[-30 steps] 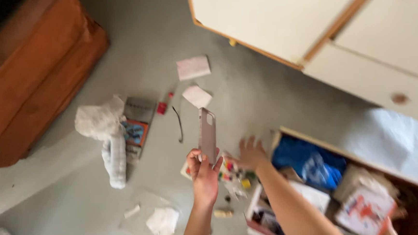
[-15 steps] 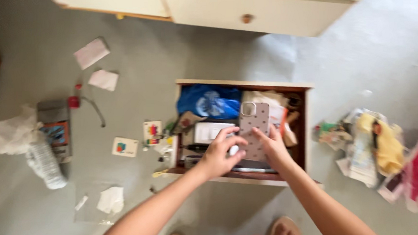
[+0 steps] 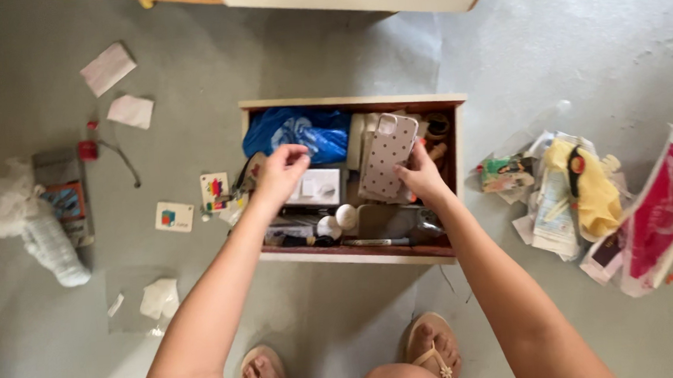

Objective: The person organizes items in a drawer, picking up and placing various objects such as a phone case, plastic bags, and small containers. They move items around and place them into the drawer.

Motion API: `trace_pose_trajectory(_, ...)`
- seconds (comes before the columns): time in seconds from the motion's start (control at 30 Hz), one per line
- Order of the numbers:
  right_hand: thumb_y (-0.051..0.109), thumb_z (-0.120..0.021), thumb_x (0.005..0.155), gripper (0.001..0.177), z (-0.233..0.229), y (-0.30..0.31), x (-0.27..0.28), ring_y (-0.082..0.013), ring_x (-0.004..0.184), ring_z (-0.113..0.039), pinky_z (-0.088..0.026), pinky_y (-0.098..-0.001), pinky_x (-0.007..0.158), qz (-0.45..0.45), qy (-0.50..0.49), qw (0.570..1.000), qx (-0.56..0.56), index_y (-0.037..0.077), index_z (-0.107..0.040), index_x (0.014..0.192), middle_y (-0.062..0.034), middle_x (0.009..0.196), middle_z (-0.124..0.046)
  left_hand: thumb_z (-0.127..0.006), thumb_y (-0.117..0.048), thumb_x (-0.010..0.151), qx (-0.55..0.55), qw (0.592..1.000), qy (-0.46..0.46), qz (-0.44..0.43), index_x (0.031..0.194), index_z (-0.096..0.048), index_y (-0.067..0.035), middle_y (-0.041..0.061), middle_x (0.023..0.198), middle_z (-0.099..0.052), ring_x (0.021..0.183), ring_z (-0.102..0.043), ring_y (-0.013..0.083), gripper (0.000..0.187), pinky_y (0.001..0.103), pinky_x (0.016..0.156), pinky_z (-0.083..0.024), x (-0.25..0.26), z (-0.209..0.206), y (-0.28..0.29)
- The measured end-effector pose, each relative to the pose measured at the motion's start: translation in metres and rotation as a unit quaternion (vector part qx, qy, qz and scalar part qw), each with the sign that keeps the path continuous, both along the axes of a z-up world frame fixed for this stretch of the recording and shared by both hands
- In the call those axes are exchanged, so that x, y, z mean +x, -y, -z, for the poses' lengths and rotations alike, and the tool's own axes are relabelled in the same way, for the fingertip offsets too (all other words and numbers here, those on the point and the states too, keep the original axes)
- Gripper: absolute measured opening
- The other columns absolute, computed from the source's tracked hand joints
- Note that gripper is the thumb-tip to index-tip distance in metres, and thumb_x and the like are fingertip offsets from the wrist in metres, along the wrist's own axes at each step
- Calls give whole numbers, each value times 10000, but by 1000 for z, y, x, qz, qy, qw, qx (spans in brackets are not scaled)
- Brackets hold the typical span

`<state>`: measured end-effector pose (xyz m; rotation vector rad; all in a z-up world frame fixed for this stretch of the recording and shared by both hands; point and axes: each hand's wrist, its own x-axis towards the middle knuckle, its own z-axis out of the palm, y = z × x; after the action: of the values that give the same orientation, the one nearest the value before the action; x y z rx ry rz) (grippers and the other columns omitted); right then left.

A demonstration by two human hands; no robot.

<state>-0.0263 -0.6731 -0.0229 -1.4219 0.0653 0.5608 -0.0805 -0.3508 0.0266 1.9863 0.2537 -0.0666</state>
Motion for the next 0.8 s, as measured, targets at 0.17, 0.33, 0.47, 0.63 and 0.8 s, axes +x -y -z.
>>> trace_pose_trajectory(0.17,42,-728,822,882,-14,-16,-16,-396,1410,-470,-432,-436,1176,28,163,934,-317,115,-327,1605,-245,1545,-411,-743,-210,910,69,995,-65,-15,1144,-695,-86,30,990,-745,846,-719,148,269,308,784,-591,-37,-16,-31)
trace_pose_trajectory(0.33,202,-853,807,1027,-28,-22,-24,-519,1502,-263,-213,-668,1224,-10,383,811,-441,64,-262,1635,-297,1655,-177,-745,-245,900,100,988,-114,41,1162,-696,-95,54,964,-760,872,-713,159,306,326,802,-584,-52,-52,-70)
trace_pose_trajectory(0.47,326,-829,820,1033,-51,-32,-21,-572,1499,-167,-206,-693,1153,-176,347,777,-495,42,-245,1624,-307,1677,-131,-745,-311,880,210,966,-154,-6,1192,-700,-105,92,1026,-767,936,-729,224,376,368,850,-573,-60,-100,-144)
trace_pose_trajectory(0.63,384,-838,811,985,-87,-67,-29,-570,1489,-155,-196,-696,1133,-174,398,765,-475,22,-332,1575,-374,1624,-129,-750,-366,847,279,930,-180,-155,1199,-706,-125,116,1138,-727,1092,-685,313,429,404,956,-523,-97,-103,-258)
trace_pose_trajectory(0.8,374,-814,811,728,-125,-133,-59,-463,1487,-357,-374,-532,1175,-304,417,810,-280,88,-536,1419,-246,1626,-330,-704,-398,879,421,818,-387,60,1296,-688,-106,183,1417,-622,1288,-602,371,510,465,1066,-487,-176,-18,-316)
